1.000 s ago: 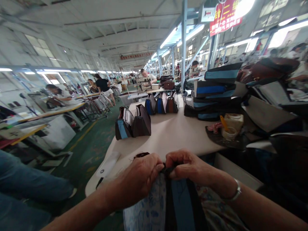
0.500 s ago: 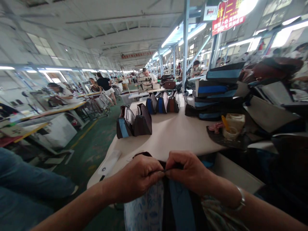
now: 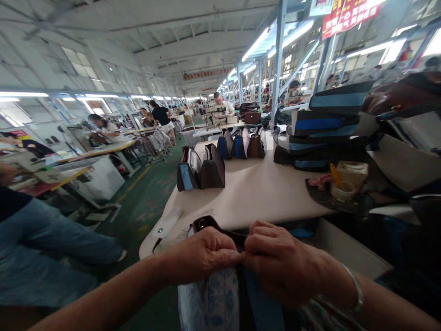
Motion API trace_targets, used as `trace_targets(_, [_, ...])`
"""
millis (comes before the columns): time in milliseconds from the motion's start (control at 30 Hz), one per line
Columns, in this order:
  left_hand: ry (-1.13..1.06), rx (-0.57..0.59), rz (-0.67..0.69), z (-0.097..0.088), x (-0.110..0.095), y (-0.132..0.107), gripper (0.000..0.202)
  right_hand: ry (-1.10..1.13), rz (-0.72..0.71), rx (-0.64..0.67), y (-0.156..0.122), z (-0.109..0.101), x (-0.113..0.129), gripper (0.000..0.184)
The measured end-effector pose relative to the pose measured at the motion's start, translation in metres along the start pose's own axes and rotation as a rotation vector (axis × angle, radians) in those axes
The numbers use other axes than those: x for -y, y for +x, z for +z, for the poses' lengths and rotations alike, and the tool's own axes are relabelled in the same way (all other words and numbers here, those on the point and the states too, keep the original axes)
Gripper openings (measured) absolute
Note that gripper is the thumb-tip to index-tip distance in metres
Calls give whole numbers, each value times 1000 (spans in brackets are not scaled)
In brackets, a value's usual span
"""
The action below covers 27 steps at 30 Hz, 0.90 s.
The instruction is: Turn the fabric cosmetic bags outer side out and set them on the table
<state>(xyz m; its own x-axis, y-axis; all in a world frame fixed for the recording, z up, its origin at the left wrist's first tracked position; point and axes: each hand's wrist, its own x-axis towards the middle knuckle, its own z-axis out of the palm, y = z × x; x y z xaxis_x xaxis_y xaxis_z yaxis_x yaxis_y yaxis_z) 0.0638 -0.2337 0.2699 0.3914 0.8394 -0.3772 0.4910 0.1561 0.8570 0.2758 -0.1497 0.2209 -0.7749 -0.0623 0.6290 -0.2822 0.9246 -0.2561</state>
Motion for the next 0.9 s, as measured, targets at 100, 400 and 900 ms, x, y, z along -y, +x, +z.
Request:
trace_targets(100, [171, -20, 109, 2, -9, -8, 36, 496, 291, -147, 1, -7, 1, 24])
trace_targets(400, [647, -76, 446, -12, -38, -14, 26, 468, 355, 184, 35, -48, 4, 16])
trace_targets(900, [253, 7, 136, -24, 11, -32, 36, 802, 527, 175, 12, 11, -33, 39])
